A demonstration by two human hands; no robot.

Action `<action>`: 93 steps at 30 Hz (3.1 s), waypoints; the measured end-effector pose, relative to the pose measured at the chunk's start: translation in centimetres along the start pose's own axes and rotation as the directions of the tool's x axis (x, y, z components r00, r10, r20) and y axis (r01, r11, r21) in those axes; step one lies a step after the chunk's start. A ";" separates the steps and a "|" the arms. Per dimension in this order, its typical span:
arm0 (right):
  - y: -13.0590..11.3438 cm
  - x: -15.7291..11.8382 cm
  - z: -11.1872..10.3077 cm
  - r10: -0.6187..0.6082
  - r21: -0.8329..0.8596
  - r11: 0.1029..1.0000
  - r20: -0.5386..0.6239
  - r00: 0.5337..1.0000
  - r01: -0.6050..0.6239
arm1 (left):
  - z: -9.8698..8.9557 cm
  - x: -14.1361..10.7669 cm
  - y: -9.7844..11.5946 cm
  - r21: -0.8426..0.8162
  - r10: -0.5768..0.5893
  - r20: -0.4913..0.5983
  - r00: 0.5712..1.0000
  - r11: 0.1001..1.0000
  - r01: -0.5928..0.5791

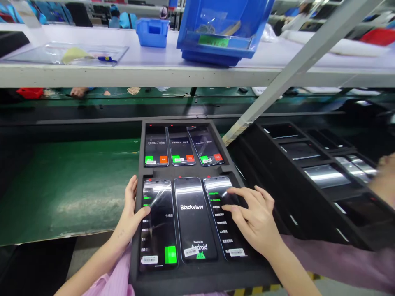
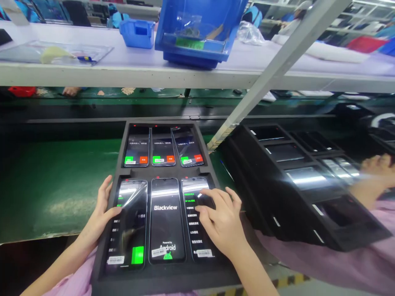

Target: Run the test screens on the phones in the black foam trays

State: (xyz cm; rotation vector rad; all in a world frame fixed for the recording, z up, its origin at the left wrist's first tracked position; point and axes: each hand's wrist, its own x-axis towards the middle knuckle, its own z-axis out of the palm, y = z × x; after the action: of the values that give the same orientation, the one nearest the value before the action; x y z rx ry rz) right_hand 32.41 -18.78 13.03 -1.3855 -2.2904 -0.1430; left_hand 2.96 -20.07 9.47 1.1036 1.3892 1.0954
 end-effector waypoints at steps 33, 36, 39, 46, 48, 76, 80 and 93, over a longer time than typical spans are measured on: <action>4.7 9.3 2.2 -0.074 -0.273 0.953 0.217 0.973 0.133 | -1.5 7.0 4.2 0.836 0.381 0.234 0.895 0.391 -0.385; 4.3 10.3 2.5 -0.095 -0.303 0.938 0.239 0.966 0.167 | -1.2 7.4 4.4 0.873 0.308 0.288 0.907 0.305 -0.381; 2.6 11.5 2.8 -0.129 -0.226 0.957 0.226 0.966 0.181 | -0.9 7.3 4.6 0.875 0.276 0.277 0.920 0.323 -0.361; -0.6 14.1 5.2 -0.248 -0.018 0.963 0.329 0.911 0.268 | -0.9 8.0 4.5 0.809 0.249 0.170 0.953 0.517 -0.280; -0.1 14.2 5.5 -0.222 0.034 0.975 0.261 0.940 0.221 | -1.0 8.4 4.0 0.720 0.251 0.155 0.955 0.633 -0.283; 3.3 13.7 6.8 0.028 0.074 0.997 -0.010 1.000 -0.027 | -0.5 14.9 3.5 -0.382 -0.095 -0.034 0.995 0.921 0.075; 3.5 13.6 6.9 0.042 0.039 0.998 -0.007 0.999 -0.042 | -0.6 15.9 3.5 -0.404 -0.132 -0.047 0.990 0.909 0.102; 2.6 13.3 6.6 -0.011 0.062 0.998 0.028 1.000 0.009 | 0.1 15.4 3.8 -0.387 -0.149 -0.051 0.988 0.915 0.118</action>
State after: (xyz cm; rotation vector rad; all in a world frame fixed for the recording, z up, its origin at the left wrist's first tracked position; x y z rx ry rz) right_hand 27.34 -4.60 12.48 -1.3536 -2.3053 -0.0552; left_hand 2.14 -4.27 10.68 0.6781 1.2226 1.2557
